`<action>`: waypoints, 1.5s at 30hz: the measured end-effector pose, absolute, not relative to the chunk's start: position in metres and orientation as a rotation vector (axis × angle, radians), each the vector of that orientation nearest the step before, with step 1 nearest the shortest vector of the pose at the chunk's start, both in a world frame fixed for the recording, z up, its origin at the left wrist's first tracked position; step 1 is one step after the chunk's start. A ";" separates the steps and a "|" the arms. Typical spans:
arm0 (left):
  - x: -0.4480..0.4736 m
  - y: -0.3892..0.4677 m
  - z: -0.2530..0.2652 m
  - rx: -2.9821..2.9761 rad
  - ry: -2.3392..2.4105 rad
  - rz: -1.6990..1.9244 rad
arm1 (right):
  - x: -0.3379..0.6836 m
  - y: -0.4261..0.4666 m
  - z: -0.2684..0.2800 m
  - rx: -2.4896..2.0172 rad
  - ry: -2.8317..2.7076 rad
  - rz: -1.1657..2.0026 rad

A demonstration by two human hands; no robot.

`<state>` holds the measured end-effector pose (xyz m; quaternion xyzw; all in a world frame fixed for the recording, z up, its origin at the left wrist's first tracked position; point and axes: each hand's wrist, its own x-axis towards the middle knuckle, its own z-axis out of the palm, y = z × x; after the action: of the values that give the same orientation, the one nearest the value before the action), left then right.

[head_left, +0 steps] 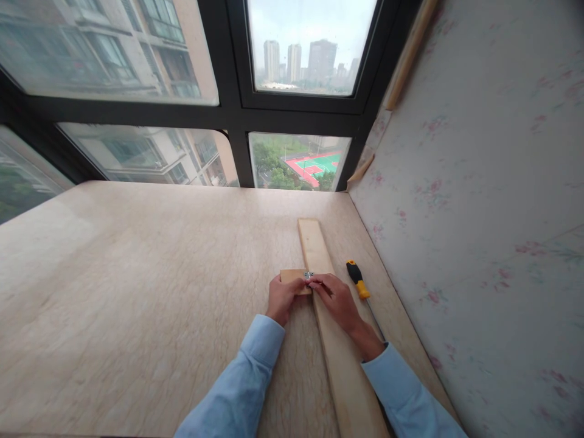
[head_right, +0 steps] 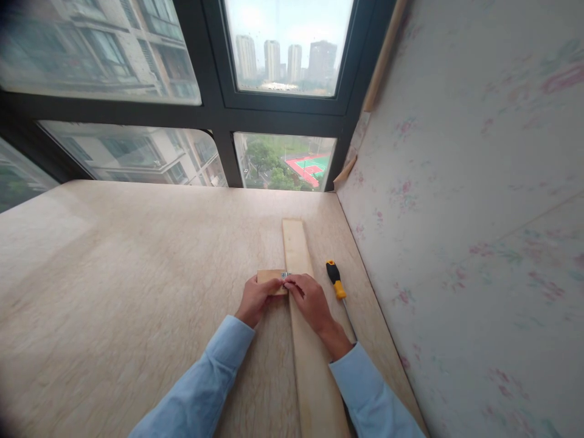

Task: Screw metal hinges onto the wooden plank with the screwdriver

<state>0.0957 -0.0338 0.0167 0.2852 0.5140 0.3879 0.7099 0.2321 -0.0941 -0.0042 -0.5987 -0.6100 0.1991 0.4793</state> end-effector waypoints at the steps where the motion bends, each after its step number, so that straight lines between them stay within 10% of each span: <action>1: 0.096 -0.034 0.017 0.632 1.136 0.860 | 0.232 -0.094 -0.004 -1.452 -1.497 0.482; 45: 0.100 -0.037 0.016 0.625 1.142 0.899 | 0.234 -0.096 -0.005 -1.479 -1.625 0.334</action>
<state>0.1000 -0.0373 0.0158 0.2809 0.5131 0.4041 0.7032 0.2339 -0.0957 -0.0046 -0.5964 -0.6553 0.1345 0.4435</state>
